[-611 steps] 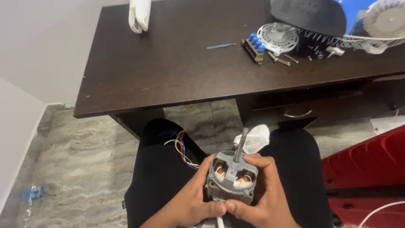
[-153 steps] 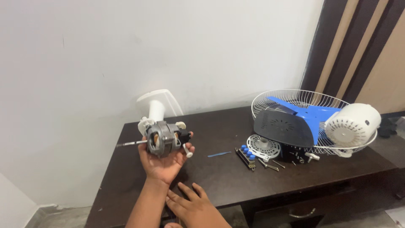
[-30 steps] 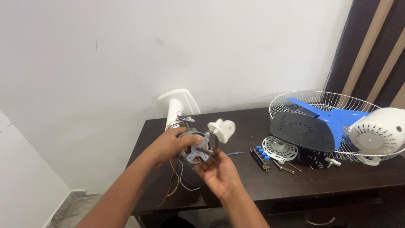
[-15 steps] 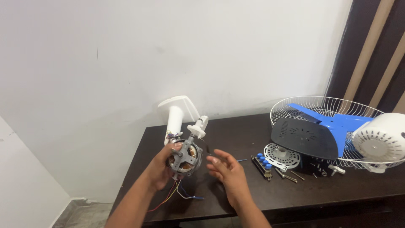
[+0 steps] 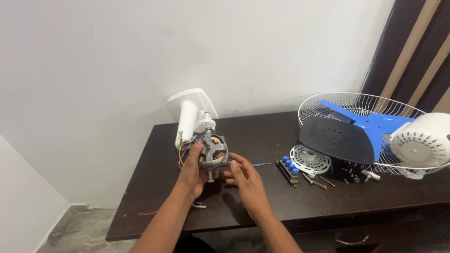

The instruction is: The person works on a disassembled electric fan motor, using a screwdriver to adjust internal components and a plastic tool to manipulate parts. They handle the motor housing, wires, and screws while seated on the floor.

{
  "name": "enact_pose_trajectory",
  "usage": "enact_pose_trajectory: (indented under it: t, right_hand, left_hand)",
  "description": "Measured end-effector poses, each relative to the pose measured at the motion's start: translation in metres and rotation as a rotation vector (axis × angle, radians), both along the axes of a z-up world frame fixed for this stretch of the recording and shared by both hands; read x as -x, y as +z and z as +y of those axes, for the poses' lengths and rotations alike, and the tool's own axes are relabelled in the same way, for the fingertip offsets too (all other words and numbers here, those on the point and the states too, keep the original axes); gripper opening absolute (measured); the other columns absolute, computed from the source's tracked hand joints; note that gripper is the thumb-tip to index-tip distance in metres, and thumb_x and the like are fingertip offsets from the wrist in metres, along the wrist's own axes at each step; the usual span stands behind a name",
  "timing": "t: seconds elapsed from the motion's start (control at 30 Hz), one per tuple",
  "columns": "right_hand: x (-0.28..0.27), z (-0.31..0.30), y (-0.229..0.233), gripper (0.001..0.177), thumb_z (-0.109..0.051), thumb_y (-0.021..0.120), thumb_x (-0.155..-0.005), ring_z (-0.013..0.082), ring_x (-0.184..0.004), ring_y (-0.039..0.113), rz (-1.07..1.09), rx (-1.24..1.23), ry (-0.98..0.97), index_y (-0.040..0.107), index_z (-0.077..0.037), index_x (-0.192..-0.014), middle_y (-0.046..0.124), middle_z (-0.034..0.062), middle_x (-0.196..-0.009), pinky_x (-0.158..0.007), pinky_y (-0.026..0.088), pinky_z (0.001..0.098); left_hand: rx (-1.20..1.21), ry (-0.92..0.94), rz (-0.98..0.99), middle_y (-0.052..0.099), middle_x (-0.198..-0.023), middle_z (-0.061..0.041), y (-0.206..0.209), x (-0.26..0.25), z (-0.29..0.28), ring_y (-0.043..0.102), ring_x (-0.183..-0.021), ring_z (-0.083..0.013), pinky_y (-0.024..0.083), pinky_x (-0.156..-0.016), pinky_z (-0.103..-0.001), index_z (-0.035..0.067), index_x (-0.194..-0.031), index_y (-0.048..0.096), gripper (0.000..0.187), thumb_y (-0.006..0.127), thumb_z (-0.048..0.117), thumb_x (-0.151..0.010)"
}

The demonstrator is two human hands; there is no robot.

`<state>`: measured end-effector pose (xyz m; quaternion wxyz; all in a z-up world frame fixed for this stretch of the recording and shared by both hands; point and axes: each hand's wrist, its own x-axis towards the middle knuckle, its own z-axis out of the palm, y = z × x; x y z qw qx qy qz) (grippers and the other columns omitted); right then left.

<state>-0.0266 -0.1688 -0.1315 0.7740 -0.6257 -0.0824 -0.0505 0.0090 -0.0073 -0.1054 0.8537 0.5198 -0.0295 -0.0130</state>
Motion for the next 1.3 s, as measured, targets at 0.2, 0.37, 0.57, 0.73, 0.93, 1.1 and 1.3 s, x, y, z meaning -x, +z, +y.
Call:
enact_pose_trajectory:
  t: [0.2, 0.37, 0.57, 0.73, 0.93, 1.1, 1.3]
  right_hand:
    - [0.001, 0.0, -0.003, 0.047, -0.025, 0.056, -0.1, 0.0122, -0.109, 0.067, -0.042, 0.028, 0.019, 0.058, -0.009, -0.144, 0.071, 0.0075, -0.129, -0.089, 0.056, 0.0297]
    - [-0.001, 0.0, -0.003, 0.047, -0.023, 0.059, -0.098, 0.0121, -0.112, 0.068, -0.03, 0.075, 0.007, 0.059, -0.01, -0.143, 0.072, 0.0062, -0.129, -0.093, 0.056, 0.0282]
    - [0.003, 0.0, -0.003, 0.049, -0.02, 0.066, -0.095, 0.013, -0.113, 0.067, -0.076, 0.038, 0.011, 0.06, -0.006, -0.142, 0.073, 0.009, -0.129, -0.099, 0.052, 0.0277]
    - [0.007, 0.0, -0.002, 0.048, -0.021, 0.062, -0.097, 0.0106, -0.113, 0.068, -0.099, 0.066, 0.007, 0.058, -0.008, -0.143, 0.073, 0.0084, -0.127, -0.099, 0.052, 0.0264]
    - [0.005, 0.003, -0.008, 0.046, -0.02, 0.064, -0.102, 0.0119, -0.091, 0.062, -0.101, 0.123, -0.058, 0.062, -0.009, -0.146, 0.072, 0.0138, -0.108, -0.087, 0.055, 0.0305]
    - [0.02, 0.003, -0.003, 0.04, -0.016, 0.059, -0.098, 0.0095, -0.095, 0.073, -0.174, 0.262, -0.306, 0.062, -0.01, -0.138, 0.078, 0.0032, -0.112, -0.085, 0.056, 0.026]
    - [0.071, -0.062, 0.003, 0.02, -0.007, 0.07, -0.085, 0.0226, -0.086, 0.072, -0.587, 0.781, -0.811, 0.077, -0.006, -0.103, 0.074, 0.0099, -0.094, -0.078, 0.056, 0.0333]
  left_hand:
    - [0.072, -0.074, -0.081, 0.073, -0.097, -0.006, -0.022, -0.007, -0.002, 0.069, -0.084, -0.0201, 0.056, -0.073, -0.04, 0.011, -0.114, 0.066, 0.05, 0.053, 0.055, -0.093]
    - [0.06, -0.129, -0.081, 0.072, -0.109, -0.008, -0.019, -0.006, 0.003, 0.07, -0.103, -0.0223, 0.058, -0.091, -0.045, 0.01, -0.119, 0.064, 0.051, 0.053, 0.052, -0.093]
    - [0.066, -0.152, -0.146, 0.069, -0.113, -0.008, -0.022, -0.002, 0.004, 0.068, -0.106, -0.0214, 0.055, -0.095, -0.046, 0.008, -0.124, 0.062, 0.055, 0.057, 0.054, -0.094]
    - [0.046, -0.171, -0.167, 0.069, -0.116, -0.008, -0.027, -0.005, 0.008, 0.068, -0.109, -0.0209, 0.055, -0.098, -0.046, 0.008, -0.125, 0.062, 0.051, 0.059, 0.05, -0.095]
    - [0.11, -0.273, -0.243, 0.067, -0.117, -0.009, -0.033, -0.011, 0.011, 0.067, -0.109, -0.0229, 0.055, -0.099, -0.047, 0.008, -0.127, 0.06, 0.041, 0.06, 0.037, -0.098]
    - [0.101, -0.214, -0.154, 0.068, -0.115, -0.011, -0.027, -0.01, 0.01, 0.071, -0.103, -0.03, 0.058, -0.094, -0.046, 0.008, -0.128, 0.057, 0.045, 0.053, 0.036, -0.094]
    - [0.1, -0.129, -0.13, 0.066, -0.118, -0.013, -0.017, -0.004, 0.013, 0.067, -0.107, -0.0281, 0.06, -0.093, -0.053, 0.007, -0.13, 0.055, 0.046, 0.054, 0.035, -0.093]
